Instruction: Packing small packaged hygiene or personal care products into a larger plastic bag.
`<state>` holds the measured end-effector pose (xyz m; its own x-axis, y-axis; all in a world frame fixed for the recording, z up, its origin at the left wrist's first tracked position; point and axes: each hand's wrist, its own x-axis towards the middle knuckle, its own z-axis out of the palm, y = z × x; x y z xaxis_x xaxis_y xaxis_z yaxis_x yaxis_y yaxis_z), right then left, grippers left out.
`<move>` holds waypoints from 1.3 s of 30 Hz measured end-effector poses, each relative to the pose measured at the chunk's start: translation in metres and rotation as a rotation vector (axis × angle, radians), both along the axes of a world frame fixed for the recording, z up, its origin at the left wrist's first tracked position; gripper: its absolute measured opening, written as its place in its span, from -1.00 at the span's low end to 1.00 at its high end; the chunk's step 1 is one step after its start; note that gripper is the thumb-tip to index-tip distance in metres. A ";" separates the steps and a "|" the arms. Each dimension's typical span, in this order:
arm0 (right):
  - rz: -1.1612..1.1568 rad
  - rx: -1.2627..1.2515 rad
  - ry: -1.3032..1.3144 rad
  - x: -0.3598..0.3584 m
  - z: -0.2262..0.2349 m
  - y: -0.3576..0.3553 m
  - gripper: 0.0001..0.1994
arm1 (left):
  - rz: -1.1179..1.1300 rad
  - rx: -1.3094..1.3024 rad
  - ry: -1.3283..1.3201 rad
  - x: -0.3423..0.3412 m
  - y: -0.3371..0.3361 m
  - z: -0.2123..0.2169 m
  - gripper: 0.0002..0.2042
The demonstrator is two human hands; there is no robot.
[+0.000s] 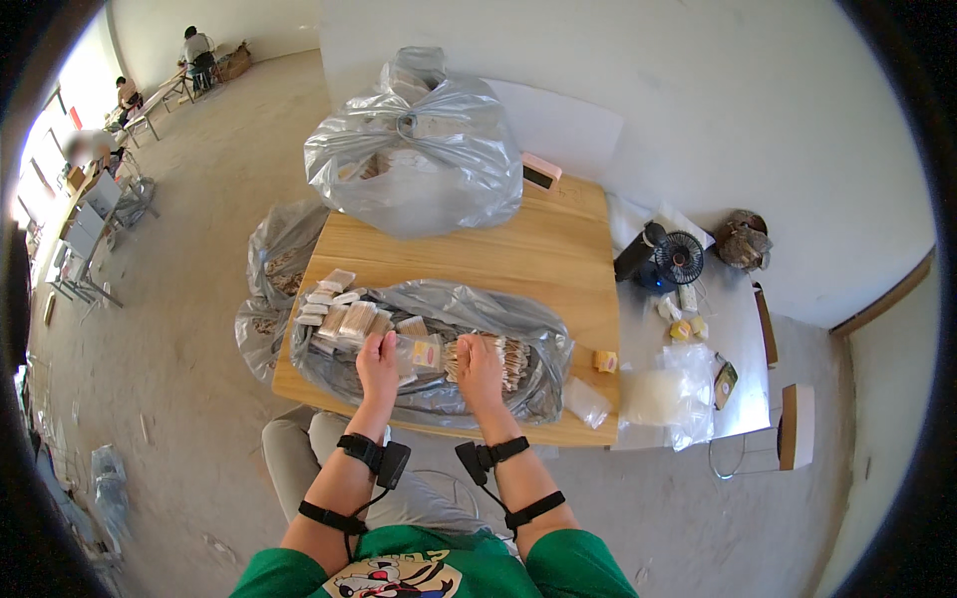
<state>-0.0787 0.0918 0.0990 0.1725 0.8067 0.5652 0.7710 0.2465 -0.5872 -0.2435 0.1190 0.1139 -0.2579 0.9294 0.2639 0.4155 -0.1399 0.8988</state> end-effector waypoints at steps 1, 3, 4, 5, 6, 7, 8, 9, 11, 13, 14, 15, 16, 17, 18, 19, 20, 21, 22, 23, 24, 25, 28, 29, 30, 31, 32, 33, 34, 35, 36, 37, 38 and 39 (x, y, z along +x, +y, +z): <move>-0.002 -0.004 0.003 -0.008 -0.006 -0.003 -0.78 | -0.036 0.051 -0.030 0.001 -0.003 0.001 -0.72; 0.233 -0.497 1.341 -0.023 -0.014 -0.009 -0.82 | -0.075 0.058 0.096 -0.002 -0.003 -0.007 -0.74; 0.231 -0.495 1.344 -0.025 -0.016 -0.012 -0.82 | -0.111 0.070 0.219 -0.005 -0.002 -0.010 -0.75; 0.236 -0.540 1.333 -0.026 -0.017 -0.015 -0.83 | -0.114 0.070 0.222 -0.007 -0.004 -0.014 -0.75; 0.232 -0.578 1.321 -0.024 -0.020 -0.017 -0.83 | -0.095 0.058 0.228 -0.007 -0.005 -0.014 -0.76; 0.221 -0.569 1.326 -0.020 -0.026 -0.020 -0.83 | -0.076 0.045 0.235 -0.006 -0.007 -0.014 -0.77; 0.222 -0.578 1.259 -0.014 -0.033 -0.021 -0.83 | -0.090 0.046 0.235 -0.005 -0.010 -0.014 -0.77; 0.223 -0.588 1.191 -0.010 -0.031 -0.022 -0.83 | -0.098 0.021 0.238 -0.003 -0.011 -0.012 -0.77; 0.225 -0.566 1.284 -0.004 -0.030 -0.024 -0.82 | -0.126 -0.003 0.239 0.002 -0.010 -0.010 -0.77; 0.227 -0.550 1.415 -0.003 -0.021 -0.029 -0.81 | -0.125 0.044 0.269 0.007 -0.010 -0.010 -0.78; 0.203 -0.534 1.412 -0.005 -0.020 -0.030 -0.81 | -0.149 0.046 0.259 0.007 -0.009 -0.010 -0.78; 0.227 -0.535 1.299 -0.006 -0.020 -0.030 -0.82 | -0.148 0.030 0.299 0.006 -0.009 -0.009 -0.79; 0.248 -0.537 1.185 -0.007 -0.019 -0.030 -0.83 | -0.146 0.015 0.339 0.006 -0.009 -0.008 -0.79; 0.247 -0.545 1.229 -0.013 -0.020 -0.029 -0.86 | -0.143 -0.012 0.321 0.003 -0.011 -0.001 -0.82; 0.229 -0.534 1.232 -0.012 -0.024 -0.031 -0.86 | -0.164 -0.010 0.320 0.008 -0.012 0.006 -0.82; 0.298 -0.493 1.484 -0.008 -0.028 -0.034 -0.87 | -0.222 0.067 0.323 0.016 -0.013 0.014 -0.83; 0.375 -0.441 1.734 -0.003 -0.031 -0.037 -0.88 | -0.275 0.144 0.325 0.022 -0.013 0.021 -0.85; 0.310 -0.469 1.798 -0.004 -0.025 -0.040 -0.86 | -0.310 0.143 0.359 0.025 -0.013 0.028 -0.87; 0.313 -0.474 1.804 -0.003 -0.022 -0.043 -0.86 | -0.307 0.139 0.365 0.030 -0.013 0.031 -0.87; 0.312 -0.493 1.834 -0.001 -0.020 -0.046 -0.86 | -0.331 0.158 0.375 0.034 -0.013 0.034 -0.87; 0.313 -0.506 1.862 0.001 -0.018 -0.047 -0.86 | -0.358 0.183 0.384 0.037 -0.012 0.037 -0.87; 0.343 -0.498 1.872 0.001 -0.016 -0.049 -0.90 | -0.343 0.211 0.361 0.038 -0.012 0.039 -0.86; 0.310 -0.507 1.707 0.005 -0.007 -0.055 -0.89 | -0.250 0.153 0.303 0.032 -0.013 0.034 -0.85; 0.299 -0.498 1.709 0.008 -0.007 -0.056 -0.89 | -0.262 0.153 0.301 0.030 -0.012 0.033 -0.85; 0.275 -0.488 1.654 0.014 -0.007 -0.057 -0.86 | -0.248 0.174 0.308 0.027 -0.012 0.031 -0.84; 0.255 -0.477 1.597 0.020 -0.005 -0.056 -0.83 | -0.232 0.200 0.315 0.023 -0.009 0.030 -0.83; 0.245 -0.465 1.593 0.030 -0.003 -0.056 -0.83 | -0.245 0.205 0.308 0.018 -0.009 0.028 -0.83; 0.187 -0.427 1.445 0.043 0.000 -0.056 -0.82 | -0.204 0.067 0.243 0.011 -0.009 0.025 -0.82; 0.126 -0.389 1.296 0.059 0.005 -0.059 -0.81 | -0.167 -0.073 0.177 0.007 -0.011 0.024 -0.80; 0.078 -0.330 1.253 0.083 -0.001 -0.058 -0.81 | -0.180 -0.069 0.170 0.004 -0.011 0.023 -0.80; -0.038 -0.327 1.205 0.105 0.001 -0.057 -0.81 | -0.164 -0.072 0.144 -0.002 -0.013 0.023 -0.79; -0.157 -0.323 1.152 0.130 0.004 -0.057 -0.80 | -0.152 -0.075 0.114 -0.004 -0.013 0.021 -0.77; -0.241 -0.297 1.060 0.164 -0.005 -0.058 -0.81 | -0.164 -0.069 0.105 -0.003 -0.013 0.018 -0.77; -0.327 -0.270 0.964 0.201 -0.018 -0.060 -0.81 | -0.173 -0.071 0.100 0.001 -0.012 0.013 -0.77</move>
<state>0.1219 0.0322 0.0815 0.6853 0.7186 -0.1183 -0.0458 -0.1196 -0.9918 -0.2425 0.1070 0.1272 -0.0685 0.9748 0.2123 0.4786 -0.1547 0.8643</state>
